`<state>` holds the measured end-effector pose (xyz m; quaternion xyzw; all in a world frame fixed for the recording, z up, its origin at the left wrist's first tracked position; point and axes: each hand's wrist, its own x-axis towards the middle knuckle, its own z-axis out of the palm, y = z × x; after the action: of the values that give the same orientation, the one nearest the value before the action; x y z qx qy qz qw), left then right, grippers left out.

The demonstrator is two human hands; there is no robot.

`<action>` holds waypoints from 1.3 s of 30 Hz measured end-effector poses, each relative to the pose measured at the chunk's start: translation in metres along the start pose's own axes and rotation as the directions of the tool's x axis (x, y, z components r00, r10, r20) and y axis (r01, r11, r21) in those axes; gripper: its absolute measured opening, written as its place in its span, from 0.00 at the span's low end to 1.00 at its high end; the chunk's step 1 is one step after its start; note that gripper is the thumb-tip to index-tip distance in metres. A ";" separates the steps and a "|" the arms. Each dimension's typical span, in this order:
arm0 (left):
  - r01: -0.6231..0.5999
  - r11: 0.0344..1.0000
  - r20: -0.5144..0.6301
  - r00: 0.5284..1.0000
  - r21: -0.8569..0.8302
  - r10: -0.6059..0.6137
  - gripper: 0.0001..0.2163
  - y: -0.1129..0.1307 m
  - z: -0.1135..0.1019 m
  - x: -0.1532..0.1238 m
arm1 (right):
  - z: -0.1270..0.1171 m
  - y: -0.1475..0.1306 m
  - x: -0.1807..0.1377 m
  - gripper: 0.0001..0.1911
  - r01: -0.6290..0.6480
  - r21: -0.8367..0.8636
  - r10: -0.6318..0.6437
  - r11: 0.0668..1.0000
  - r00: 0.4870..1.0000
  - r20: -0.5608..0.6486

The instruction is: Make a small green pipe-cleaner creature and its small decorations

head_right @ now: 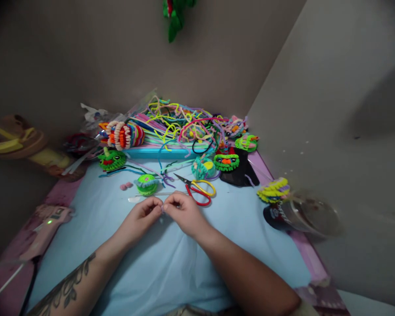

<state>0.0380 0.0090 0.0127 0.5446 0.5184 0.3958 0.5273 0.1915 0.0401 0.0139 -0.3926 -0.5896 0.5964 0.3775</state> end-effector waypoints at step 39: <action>-0.471 0.746 -0.018 0.840 0.470 0.542 0.13 -0.004 -0.016 -0.011 | 0.013 0.007 -0.007 0.18 -0.278 0.574 0.299 0.770 0.952 0.059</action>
<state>0.0203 0.0008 0.0117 0.7390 0.4663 0.4347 0.2181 0.1821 0.0283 0.0075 -0.3560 -0.3073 0.7902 0.3929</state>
